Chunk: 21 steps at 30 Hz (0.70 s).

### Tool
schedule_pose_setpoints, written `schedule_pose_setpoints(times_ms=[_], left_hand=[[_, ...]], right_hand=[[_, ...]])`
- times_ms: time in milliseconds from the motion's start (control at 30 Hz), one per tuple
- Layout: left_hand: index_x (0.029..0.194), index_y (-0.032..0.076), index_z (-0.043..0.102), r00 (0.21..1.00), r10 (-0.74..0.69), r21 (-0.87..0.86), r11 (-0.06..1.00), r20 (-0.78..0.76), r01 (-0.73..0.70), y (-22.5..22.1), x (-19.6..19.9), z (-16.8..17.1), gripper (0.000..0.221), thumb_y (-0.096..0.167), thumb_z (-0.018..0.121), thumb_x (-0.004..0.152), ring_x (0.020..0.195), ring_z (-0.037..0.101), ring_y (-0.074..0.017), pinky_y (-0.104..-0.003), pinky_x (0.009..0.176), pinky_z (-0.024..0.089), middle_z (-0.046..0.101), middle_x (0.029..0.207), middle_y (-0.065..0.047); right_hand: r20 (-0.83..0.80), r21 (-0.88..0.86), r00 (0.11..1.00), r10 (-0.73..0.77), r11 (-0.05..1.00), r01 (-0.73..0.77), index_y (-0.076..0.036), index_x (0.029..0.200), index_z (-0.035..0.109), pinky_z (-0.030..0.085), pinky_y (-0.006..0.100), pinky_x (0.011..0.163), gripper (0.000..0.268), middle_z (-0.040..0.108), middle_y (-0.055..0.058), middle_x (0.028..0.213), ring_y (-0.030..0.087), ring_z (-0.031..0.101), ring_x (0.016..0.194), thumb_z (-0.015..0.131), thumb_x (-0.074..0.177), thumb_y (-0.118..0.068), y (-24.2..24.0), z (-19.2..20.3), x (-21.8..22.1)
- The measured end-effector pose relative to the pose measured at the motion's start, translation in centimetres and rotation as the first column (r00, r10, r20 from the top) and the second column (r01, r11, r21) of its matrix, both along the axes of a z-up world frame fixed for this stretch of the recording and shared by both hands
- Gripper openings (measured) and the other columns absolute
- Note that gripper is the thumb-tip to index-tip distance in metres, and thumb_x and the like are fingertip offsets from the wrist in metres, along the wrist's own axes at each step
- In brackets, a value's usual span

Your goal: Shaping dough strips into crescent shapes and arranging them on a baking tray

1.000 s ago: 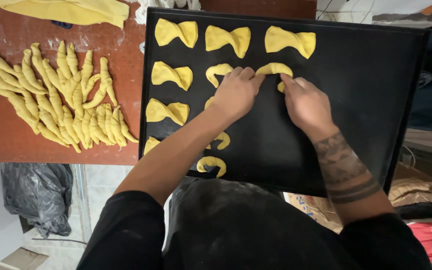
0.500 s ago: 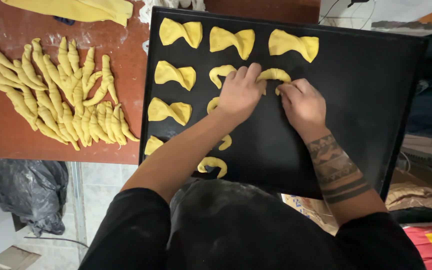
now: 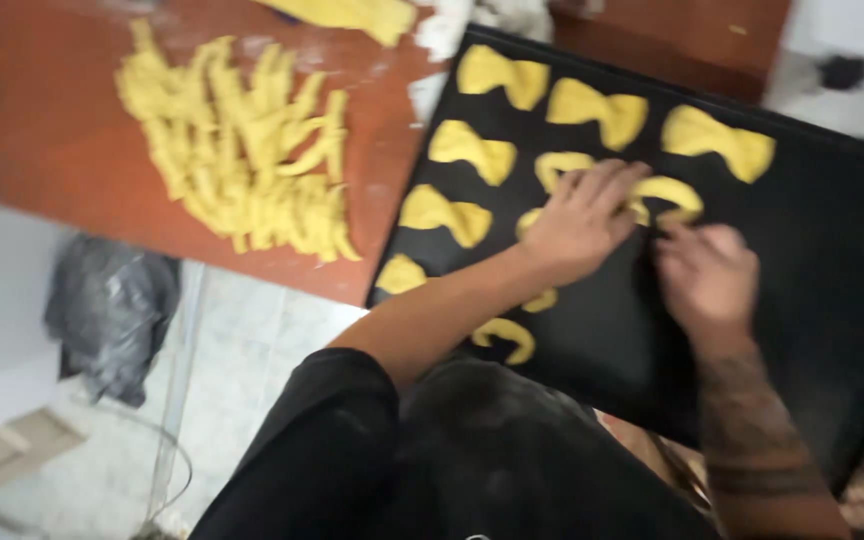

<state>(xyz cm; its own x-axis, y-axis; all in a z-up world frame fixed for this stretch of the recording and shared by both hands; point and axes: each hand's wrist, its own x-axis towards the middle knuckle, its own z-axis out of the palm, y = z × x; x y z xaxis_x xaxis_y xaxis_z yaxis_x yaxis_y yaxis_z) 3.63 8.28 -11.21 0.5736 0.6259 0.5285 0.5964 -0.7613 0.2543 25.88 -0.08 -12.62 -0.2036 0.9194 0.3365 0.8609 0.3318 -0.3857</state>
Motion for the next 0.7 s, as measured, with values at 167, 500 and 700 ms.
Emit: schedule_pose_setpoints(times_ms=[167, 500, 700], left_hand=[[0.104, 0.014, 0.073, 0.941, 0.250, -0.334, 0.928, 0.229, -0.165, 2.6, -14.8, 4.3, 0.021, 0.026, 0.060, 0.091, 0.095, 0.069, -0.0307, -0.043, 0.081, 0.053, 0.070, 0.098, -0.007], [0.114, 0.006, 0.069, 0.621, 0.321, -0.430, 0.499, -0.715, -0.753, 4.2, -35.9, -9.9, 0.041, 0.035, 0.042, 0.104, 0.109, 0.057, -0.0437, -0.058, 0.090, 0.049, 0.058, 0.124, -0.020], [0.114, 0.011, 0.065, 0.850, 0.356, -0.713, 0.469, -0.388, -0.522, 2.4, -38.8, -8.7, 0.034, 0.018, 0.059, 0.081, 0.095, 0.065, -0.0482, -0.059, 0.074, 0.052, 0.068, 0.105, -0.024]], right_hand=[[-0.165, 0.068, 0.968, -0.189, 0.977, 0.203, 0.014, 0.140, 0.075, 0.052, 0.046, 0.094, 0.033, 0.075, 0.026, 0.123, 0.039, 0.066, 0.103, 0.058, 0.118, -0.003, -4.8, 2.6, -2.7], [-0.151, -0.222, 0.943, -0.295, 0.940, 0.259, -0.002, 0.124, 0.079, 0.051, 0.034, 0.084, 0.026, 0.076, 0.012, 0.108, 0.023, 0.069, 0.093, 0.059, 0.108, -0.008, -9.0, 3.3, -14.0], [-0.229, -0.357, 0.911, -0.342, 0.900, 0.248, -0.005, 0.118, 0.078, 0.049, 0.030, 0.076, 0.024, 0.072, 0.006, 0.095, 0.017, 0.066, 0.083, 0.059, 0.106, -0.012, -8.4, 6.5, -20.1]])
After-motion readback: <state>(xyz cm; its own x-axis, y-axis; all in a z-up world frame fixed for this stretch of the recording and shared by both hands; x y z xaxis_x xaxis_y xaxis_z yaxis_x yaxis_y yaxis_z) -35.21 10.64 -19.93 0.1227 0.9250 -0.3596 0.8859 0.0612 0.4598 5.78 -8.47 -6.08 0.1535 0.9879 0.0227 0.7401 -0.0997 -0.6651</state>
